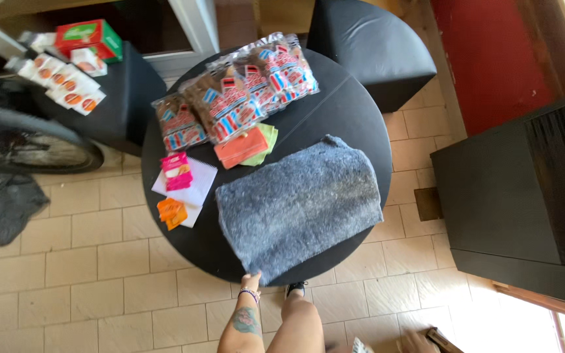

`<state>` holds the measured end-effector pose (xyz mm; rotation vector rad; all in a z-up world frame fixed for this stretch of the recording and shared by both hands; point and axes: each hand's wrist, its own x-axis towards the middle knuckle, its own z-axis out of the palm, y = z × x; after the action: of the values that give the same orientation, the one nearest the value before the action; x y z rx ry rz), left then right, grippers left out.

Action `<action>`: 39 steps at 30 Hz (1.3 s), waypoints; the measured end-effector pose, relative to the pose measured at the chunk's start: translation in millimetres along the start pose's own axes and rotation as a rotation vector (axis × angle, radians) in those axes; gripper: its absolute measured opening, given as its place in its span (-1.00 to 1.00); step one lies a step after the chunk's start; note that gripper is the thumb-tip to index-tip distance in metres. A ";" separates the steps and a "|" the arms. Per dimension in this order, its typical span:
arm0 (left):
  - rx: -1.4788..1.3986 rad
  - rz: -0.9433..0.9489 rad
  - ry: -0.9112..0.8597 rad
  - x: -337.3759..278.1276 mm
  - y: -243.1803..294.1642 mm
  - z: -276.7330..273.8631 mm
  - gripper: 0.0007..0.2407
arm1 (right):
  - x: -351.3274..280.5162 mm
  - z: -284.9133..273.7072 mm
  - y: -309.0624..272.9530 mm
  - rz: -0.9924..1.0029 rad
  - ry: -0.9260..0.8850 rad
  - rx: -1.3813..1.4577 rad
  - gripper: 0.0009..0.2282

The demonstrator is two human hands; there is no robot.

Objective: The person picks up grey cloth items from a table, walks to a storage area, and stacks them onto a pile of similar cloths on a cardboard box.

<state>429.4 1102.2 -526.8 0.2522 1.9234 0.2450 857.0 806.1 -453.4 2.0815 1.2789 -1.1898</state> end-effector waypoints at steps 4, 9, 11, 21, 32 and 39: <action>-0.268 -0.159 0.029 1.1 16.0 21.6 -0.80 | 59.9 -78.9 -55.4 -0.104 0.142 0.102 -0.53; -0.058 -0.235 0.144 -2.4 24.3 26.9 -0.71 | 173.8 -136.7 -89.1 -0.129 0.255 0.224 -0.64; 0.295 -0.168 0.162 -0.8 20.4 19.3 -0.67 | 209.3 -158.0 -98.5 -0.043 0.237 0.288 -0.65; 0.444 0.475 0.414 -31.2 -9.1 11.9 -0.83 | 299.2 -206.2 -123.2 0.287 0.188 0.792 -0.38; 0.061 0.375 0.287 -126.9 -30.8 11.7 -0.62 | 303.6 -204.1 -102.1 0.249 0.049 0.652 -0.69; 0.174 0.339 0.306 -153.4 -19.7 2.8 -0.69 | 273.3 -227.3 -98.1 0.417 0.135 1.031 -0.77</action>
<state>484.9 1038.9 -397.0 0.6928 2.2016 0.3567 930.8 1154.3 -550.0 2.9424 0.1578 -1.7125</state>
